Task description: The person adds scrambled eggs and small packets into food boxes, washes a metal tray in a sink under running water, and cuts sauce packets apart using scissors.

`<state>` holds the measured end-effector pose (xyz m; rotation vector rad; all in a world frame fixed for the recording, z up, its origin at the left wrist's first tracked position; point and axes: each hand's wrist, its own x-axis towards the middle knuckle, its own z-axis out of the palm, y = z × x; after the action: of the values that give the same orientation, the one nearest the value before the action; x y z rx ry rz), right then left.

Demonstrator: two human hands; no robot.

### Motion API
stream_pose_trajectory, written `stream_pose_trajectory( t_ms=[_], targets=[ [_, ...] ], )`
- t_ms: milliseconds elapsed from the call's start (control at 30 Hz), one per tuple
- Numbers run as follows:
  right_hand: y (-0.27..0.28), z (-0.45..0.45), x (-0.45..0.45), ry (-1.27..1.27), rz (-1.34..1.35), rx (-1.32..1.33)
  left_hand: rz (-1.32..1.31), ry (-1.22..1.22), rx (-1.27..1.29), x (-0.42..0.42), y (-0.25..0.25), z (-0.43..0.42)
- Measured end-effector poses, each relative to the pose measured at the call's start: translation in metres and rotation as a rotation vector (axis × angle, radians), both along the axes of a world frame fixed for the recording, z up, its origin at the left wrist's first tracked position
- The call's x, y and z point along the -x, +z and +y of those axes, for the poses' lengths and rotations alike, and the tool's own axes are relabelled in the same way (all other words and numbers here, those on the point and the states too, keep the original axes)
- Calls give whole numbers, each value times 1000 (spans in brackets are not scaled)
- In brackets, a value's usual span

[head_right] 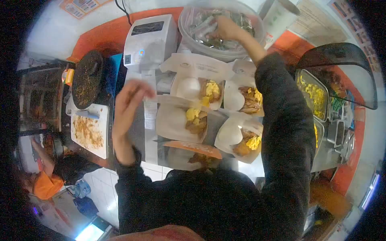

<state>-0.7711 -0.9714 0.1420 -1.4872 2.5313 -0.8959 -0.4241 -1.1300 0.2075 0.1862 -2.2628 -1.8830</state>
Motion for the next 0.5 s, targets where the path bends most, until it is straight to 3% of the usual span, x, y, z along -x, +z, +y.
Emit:
stream_pose_trajectory(
  t_ms=[33, 100, 267, 400, 467, 500],
  targets=[
    [-2, -2, -4, -4, -3, 5, -3, -4, 5, 15, -1, -1],
    [-10, -9, -9, -81, -2, -265, 70, -14, -83, 39, -5, -9],
    [-20, 15, -9, -148, -82, -278, -21, -87, -102, 53, 8, -9],
    [9, 65, -22, -153, -104, -322, -60, -109, -156, 67, 32, 25],
    [174, 87, -126, -174, -404, 167, -69, -103, -60, 107, 81, 64],
    [186, 111, -126, -139, -349, 204, -52, -90, 43, 125, 103, 84]
  ],
)
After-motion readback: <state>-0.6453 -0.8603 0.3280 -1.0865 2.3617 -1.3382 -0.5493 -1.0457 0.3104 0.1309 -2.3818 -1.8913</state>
